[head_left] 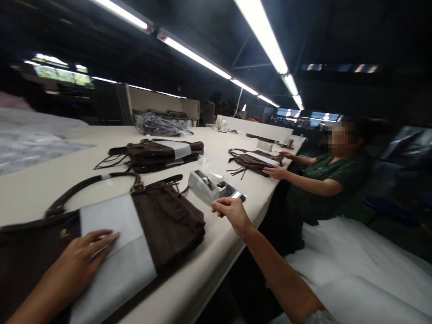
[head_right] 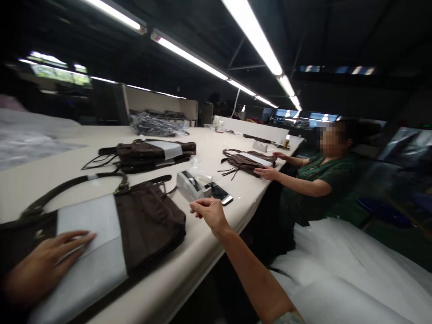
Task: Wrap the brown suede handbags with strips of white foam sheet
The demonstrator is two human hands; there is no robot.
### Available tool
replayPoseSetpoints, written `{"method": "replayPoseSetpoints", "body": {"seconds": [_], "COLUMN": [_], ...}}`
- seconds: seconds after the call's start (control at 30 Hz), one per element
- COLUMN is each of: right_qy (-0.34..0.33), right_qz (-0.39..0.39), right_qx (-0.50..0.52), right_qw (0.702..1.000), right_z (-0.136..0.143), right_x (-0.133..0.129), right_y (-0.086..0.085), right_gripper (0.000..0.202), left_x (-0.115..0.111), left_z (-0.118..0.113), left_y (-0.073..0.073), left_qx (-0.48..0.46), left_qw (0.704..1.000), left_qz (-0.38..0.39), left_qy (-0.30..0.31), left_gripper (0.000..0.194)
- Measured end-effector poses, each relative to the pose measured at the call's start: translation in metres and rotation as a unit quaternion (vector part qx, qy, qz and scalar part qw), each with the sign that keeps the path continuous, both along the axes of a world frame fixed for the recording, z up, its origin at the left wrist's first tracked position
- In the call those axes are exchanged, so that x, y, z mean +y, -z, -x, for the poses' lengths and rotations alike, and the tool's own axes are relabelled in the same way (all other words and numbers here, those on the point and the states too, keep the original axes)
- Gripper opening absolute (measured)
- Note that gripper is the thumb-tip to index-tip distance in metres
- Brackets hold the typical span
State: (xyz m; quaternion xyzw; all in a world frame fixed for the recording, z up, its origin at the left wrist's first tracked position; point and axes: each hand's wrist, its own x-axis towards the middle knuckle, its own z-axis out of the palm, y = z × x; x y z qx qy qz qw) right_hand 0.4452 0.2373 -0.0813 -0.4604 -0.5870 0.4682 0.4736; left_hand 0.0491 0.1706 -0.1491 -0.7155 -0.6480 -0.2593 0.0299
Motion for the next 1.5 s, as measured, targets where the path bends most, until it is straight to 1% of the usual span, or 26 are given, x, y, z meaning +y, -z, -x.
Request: {"method": "replayPoseSetpoints", "body": {"seconds": [0.07,0.1,0.17,0.23,0.3,0.37,0.43,0.53,0.63,0.73,0.87,0.97,1.1,1.17,1.23,1.37,1.5], "right_qy": [-0.089,-0.117,-0.148,-0.16,-0.164,-0.161,-0.147,-0.116,-0.098,-0.087,-0.096,-0.122,-0.189,-0.224,-0.244,-0.255,-0.288], "right_qz": [0.046,0.07,0.108,0.135,0.16,0.185,0.21,0.234,0.231,0.221,0.212,0.213,0.229,0.241,0.244,0.181,0.131], "right_qx": [0.071,0.079,0.078,0.078,0.079,0.074,0.062,0.036,0.01,-0.02,-0.068,-0.113,-0.179,-0.208,-0.23,-0.309,-0.4], "right_qw": [0.992,0.987,0.98,0.975,0.97,0.967,0.965,0.965,0.968,0.971,0.97,0.963,0.938,0.921,0.91,0.898,0.86], "right_z": [0.04,0.062,0.105,0.143,0.171,0.189,0.2,0.21,0.216,0.219,0.221,0.22,0.218,0.217,0.215,0.211,0.208], "right_x": [-0.016,-0.022,-0.03,-0.032,-0.031,-0.029,-0.028,-0.028,-0.029,-0.029,-0.025,-0.017,-0.001,0.005,0.01,0.012,0.007], "right_y": [-0.012,-0.015,-0.018,-0.017,-0.013,-0.009,-0.005,0.001,0.008,0.015,0.024,0.027,0.025,0.022,0.021,0.024,0.021], "right_gripper": [0.031,0.03,0.022,0.013,0.013,0.016,0.018,0.019,0.021,0.024,0.025,0.025,0.026,0.027,0.029,0.034,0.035], "left_x": [-0.01,-0.012,-0.013,-0.014,-0.014,-0.015,-0.015,-0.015,-0.016,-0.017,-0.017,-0.016,-0.015,-0.016,-0.017,-0.019,-0.018], "left_z": [-0.004,-0.007,-0.014,-0.017,-0.018,-0.018,-0.018,-0.019,-0.022,-0.024,-0.024,-0.023,-0.023,-0.024,-0.025,-0.027,-0.028], "left_y": [-0.005,-0.009,-0.016,-0.019,-0.018,-0.016,-0.014,-0.014,-0.016,-0.017,-0.015,-0.012,-0.012,-0.014,-0.017,-0.021,-0.024], "left_qx": [-0.033,-0.046,-0.064,-0.071,-0.068,-0.064,-0.065,-0.067,-0.065,-0.071,-0.069,-0.057,-0.053,-0.058,-0.062,-0.063,-0.06], "left_qw": [0.998,0.997,0.995,0.994,0.994,0.995,0.995,0.996,0.996,0.995,0.995,0.997,0.997,0.997,0.996,0.995,0.995], "left_qz": [0.049,0.062,0.08,0.083,0.079,0.075,0.072,0.064,0.056,0.064,0.065,0.059,0.053,0.056,0.06,0.069,0.079], "left_qy": [-0.01,-0.015,-0.021,-0.021,-0.02,-0.019,-0.018,-0.011,-0.008,-0.009,-0.01,-0.012,-0.013,-0.012,-0.013,-0.018,-0.018], "left_gripper": [0.064,0.062,0.059,0.057,0.054,0.053,0.053,0.052,0.051,0.051,0.051,0.048,0.048,0.049,0.05,0.051,0.052]}}
